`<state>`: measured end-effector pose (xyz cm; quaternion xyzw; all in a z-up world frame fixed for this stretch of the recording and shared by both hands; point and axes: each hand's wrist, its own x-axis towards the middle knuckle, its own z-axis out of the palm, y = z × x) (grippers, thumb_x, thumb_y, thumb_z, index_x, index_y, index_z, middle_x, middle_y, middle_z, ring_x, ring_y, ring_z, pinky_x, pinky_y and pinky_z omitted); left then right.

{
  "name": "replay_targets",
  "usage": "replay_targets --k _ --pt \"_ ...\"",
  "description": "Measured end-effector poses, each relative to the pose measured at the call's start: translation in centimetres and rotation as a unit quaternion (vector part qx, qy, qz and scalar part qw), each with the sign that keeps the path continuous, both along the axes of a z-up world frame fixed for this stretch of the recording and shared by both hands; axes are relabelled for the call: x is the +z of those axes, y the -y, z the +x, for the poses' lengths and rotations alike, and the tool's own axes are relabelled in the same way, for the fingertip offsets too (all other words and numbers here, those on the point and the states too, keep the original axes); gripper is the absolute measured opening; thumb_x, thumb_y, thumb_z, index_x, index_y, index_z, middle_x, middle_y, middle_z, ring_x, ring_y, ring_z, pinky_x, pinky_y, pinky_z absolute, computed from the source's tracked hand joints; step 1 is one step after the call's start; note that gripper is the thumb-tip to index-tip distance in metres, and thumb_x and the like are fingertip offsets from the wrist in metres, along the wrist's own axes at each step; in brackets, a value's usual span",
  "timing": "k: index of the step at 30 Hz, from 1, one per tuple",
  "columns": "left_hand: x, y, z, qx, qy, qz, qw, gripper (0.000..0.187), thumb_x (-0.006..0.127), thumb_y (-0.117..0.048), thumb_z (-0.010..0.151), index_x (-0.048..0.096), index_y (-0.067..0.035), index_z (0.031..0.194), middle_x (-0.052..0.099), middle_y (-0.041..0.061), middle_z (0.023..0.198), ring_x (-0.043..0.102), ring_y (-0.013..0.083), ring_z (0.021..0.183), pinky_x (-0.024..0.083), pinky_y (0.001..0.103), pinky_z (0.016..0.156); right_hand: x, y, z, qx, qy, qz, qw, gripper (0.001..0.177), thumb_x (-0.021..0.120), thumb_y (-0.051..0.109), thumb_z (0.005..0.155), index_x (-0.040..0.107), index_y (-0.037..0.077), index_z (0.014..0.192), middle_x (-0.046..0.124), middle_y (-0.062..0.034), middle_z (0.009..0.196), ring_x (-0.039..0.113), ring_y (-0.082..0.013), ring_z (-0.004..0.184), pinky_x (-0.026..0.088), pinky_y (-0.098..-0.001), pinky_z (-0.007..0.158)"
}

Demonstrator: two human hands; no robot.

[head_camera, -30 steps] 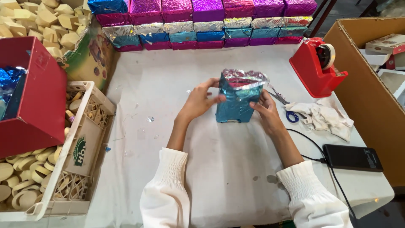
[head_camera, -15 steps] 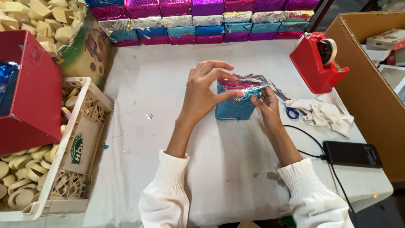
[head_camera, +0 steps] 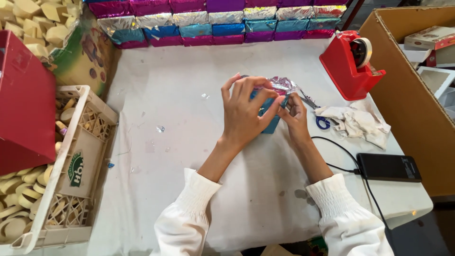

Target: The person wraps a small white rectangular box in shiny blue foil paper. They fold the edges of the foil around the box, smooth the surface, and secure the wrapping using clear tape from a red dispenser. The person folds the ends of the package neatly and applies additional tape to seal the package completely.

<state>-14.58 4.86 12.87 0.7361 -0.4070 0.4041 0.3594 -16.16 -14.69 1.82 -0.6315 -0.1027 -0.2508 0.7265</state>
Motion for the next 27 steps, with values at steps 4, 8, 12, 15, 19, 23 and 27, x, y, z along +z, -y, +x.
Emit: replay_targets --k 4,8,12,15,19,23,27 --pt "2.3 1.2 -0.9 0.006 -0.011 -0.019 1.0 0.025 0.08 -0.041 0.091 0.072 -0.017 0.094 0.058 -0.002 0.118 0.053 0.0173 0.12 0.029 0.052 0.118 -0.2 -0.1 0.0 -0.011 -0.027 0.005 1.0 0.04 0.072 0.005 0.091 0.056 0.006 0.129 0.06 -0.0008 0.116 0.056 -0.0097 0.11 0.048 -0.027 0.095" --pt "1.5 3.6 -0.2 0.05 -0.014 0.058 0.997 0.024 0.078 -0.036 0.084 0.072 -0.013 0.09 0.061 0.001 0.121 0.052 0.0222 0.123 0.031 0.052 0.11 -2.3 1.1 1.2 0.029 0.048 0.012 0.998 0.046 0.075 0.001 0.089 0.054 0.003 0.131 0.055 -0.0011 0.128 0.056 -0.011 0.123 0.049 -0.0299 0.107" --pt "1.0 4.0 -1.5 0.053 -0.021 0.034 0.998 0.014 0.078 -0.028 0.087 0.074 -0.016 0.089 0.063 -0.004 0.12 0.053 0.0205 0.123 0.033 0.051 0.108 -0.8 1.2 0.6 0.021 0.007 -0.007 1.0 0.046 0.073 0.004 0.095 0.056 0.002 0.138 0.06 -0.0039 0.129 0.058 -0.0121 0.121 0.048 -0.0295 0.107" --pt "1.5 2.8 -2.3 0.032 -0.002 -0.027 0.999 0.014 0.083 -0.026 0.084 0.073 -0.017 0.083 0.066 -0.005 0.111 0.057 0.021 0.113 0.034 0.05 0.105 -0.8 2.5 1.0 -0.007 0.086 -0.104 0.991 0.056 0.08 0.003 0.086 0.056 0.003 0.137 0.059 -0.0039 0.131 0.058 -0.0141 0.124 0.047 -0.0322 0.109" --pt "4.9 -0.8 -1.8 -0.04 -0.061 -0.125 0.989 0.009 0.086 -0.021 0.083 0.078 -0.022 0.088 0.067 -0.007 0.101 0.061 0.0178 0.102 0.039 0.041 0.098 1.6 1.8 -0.8 -0.011 0.016 0.008 1.0 0.055 0.083 0.009 0.087 0.058 0.004 0.135 0.061 -0.0034 0.13 0.058 -0.0149 0.123 0.048 -0.0333 0.105" --pt "6.0 -5.2 0.9 -0.041 -0.115 -0.107 0.987 0.011 0.085 -0.018 0.089 0.077 -0.018 0.096 0.071 -0.005 0.106 0.063 0.0192 0.104 0.047 0.036 0.095 1.9 1.7 -0.6 0.018 -0.032 0.134 0.99 0.056 0.082 0.017 0.089 0.056 0.008 0.138 0.064 -0.0032 0.13 0.058 -0.0149 0.122 0.044 -0.0327 0.107" --pt "5.7 -7.0 2.6 0.001 -0.187 0.166 0.968 0.052 0.089 -0.023 0.077 0.07 -0.016 0.125 0.067 0.004 0.121 0.064 0.0249 0.107 0.043 0.046 0.097 2.1 1.0 -1.0 0.089 -0.062 0.175 0.979 0.057 0.078 0.019 0.09 0.054 0.007 0.141 0.065 -0.0032 0.129 0.059 -0.0158 0.121 0.043 -0.0333 0.104"
